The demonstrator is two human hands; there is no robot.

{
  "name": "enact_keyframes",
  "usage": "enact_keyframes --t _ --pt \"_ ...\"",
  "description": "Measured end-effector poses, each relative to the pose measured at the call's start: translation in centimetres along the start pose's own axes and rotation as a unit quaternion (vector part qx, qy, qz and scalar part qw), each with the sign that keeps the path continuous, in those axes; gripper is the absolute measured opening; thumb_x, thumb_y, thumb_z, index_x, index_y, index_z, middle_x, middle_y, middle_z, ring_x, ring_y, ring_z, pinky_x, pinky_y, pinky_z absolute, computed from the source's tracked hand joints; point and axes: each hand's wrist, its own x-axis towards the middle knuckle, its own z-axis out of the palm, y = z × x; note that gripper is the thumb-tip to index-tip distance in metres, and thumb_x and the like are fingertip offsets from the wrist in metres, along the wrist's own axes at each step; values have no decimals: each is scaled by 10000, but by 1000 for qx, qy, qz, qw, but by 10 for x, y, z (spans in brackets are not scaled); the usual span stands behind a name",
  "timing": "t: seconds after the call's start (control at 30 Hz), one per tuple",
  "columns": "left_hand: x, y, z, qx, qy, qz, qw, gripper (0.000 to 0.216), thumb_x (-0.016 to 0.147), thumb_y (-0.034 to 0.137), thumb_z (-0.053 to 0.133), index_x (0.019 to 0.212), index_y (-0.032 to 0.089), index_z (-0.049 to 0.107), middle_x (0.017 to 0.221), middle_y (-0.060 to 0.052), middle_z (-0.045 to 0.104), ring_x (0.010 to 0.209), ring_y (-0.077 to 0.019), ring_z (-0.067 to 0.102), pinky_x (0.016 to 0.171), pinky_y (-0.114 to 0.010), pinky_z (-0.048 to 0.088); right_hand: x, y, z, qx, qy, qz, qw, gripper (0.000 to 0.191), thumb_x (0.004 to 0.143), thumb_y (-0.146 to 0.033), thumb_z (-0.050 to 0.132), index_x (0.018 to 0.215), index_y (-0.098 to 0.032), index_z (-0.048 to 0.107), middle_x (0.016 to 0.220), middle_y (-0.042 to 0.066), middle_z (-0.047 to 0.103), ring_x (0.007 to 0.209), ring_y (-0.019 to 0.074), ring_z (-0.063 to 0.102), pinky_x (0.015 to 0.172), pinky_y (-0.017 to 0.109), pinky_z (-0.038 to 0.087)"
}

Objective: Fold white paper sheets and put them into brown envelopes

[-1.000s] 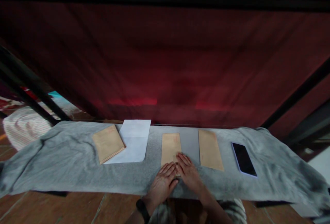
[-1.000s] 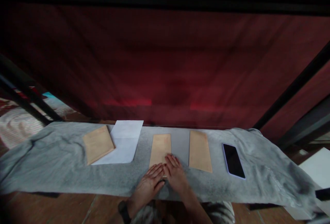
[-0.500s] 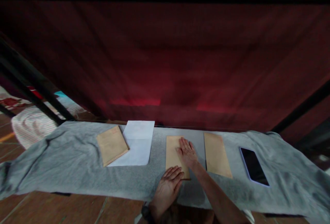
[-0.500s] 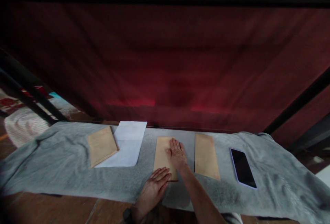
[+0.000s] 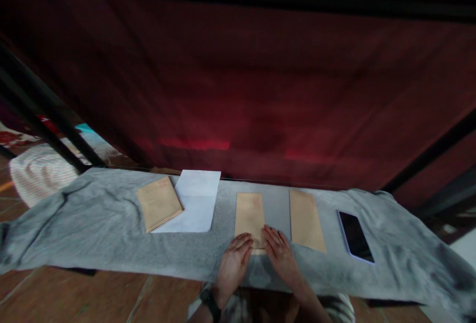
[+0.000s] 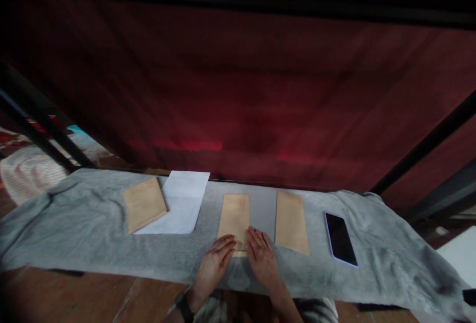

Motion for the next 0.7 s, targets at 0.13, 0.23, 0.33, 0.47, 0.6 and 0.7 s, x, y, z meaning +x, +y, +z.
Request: enact_keyframes --t 0.13,0.23,0.33,0.47,0.6,0.7 --pt "-1 1 3 36 20 -17 999 338 956 180 443 1201 247 667 1333 -43 652 1255 -200 590 1068 -434 513 -36 -28 0 -11 43 -15 999 518 1030 -311 371 1536 -204 325 1525 55 454 1416 206 406 1144 429 387" --pt "-2 0 7 57 26 -12 998 351 965 199 426 1232 240 649 1356 -55 635 1268 -206 580 1064 -443 513 -48 -51 6 -25 66 -51 996 543 1020 -340 420 1541 -235 311 1523 20 459 1395 184 434 1172 384 336" --pt "-5 -4 11 85 41 -15 995 366 966 203 411 1249 235 641 1370 -61 624 1276 -212 573 1062 -445 511 -49 -65 10 -42 100 -34 994 557 1017 -363 433 1544 -231 308 1494 25 497 1367 176 469 1196 366 273" --pt "-11 -12 13 139 63 -51 987 430 936 142 393 1303 208 606 1406 -81 595 1292 -220 559 1074 -438 495 -47 -70 12 -60 118 -1 991 538 1023 -364 406 1540 -237 323 1486 33 509 1355 179 483 1197 369 250" --pt "-14 -11 9 180 57 -80 979 543 873 34 368 1352 186 571 1442 -102 563 1354 -247 498 1117 -464 445 -47 -74 14 -69 124 34 989 513 1016 -352 401 1507 -203 395 1465 64 534 1342 196 499 1194 379 257" --pt "-7 3 10 181 55 -69 980 596 869 31 376 1432 192 491 1508 -117 486 1431 -269 393 1163 -517 375 -47 -76 17 -66 107 48 991 505 989 -334 445 1475 -200 451 1472 70 525 1346 210 494 1204 385 244"
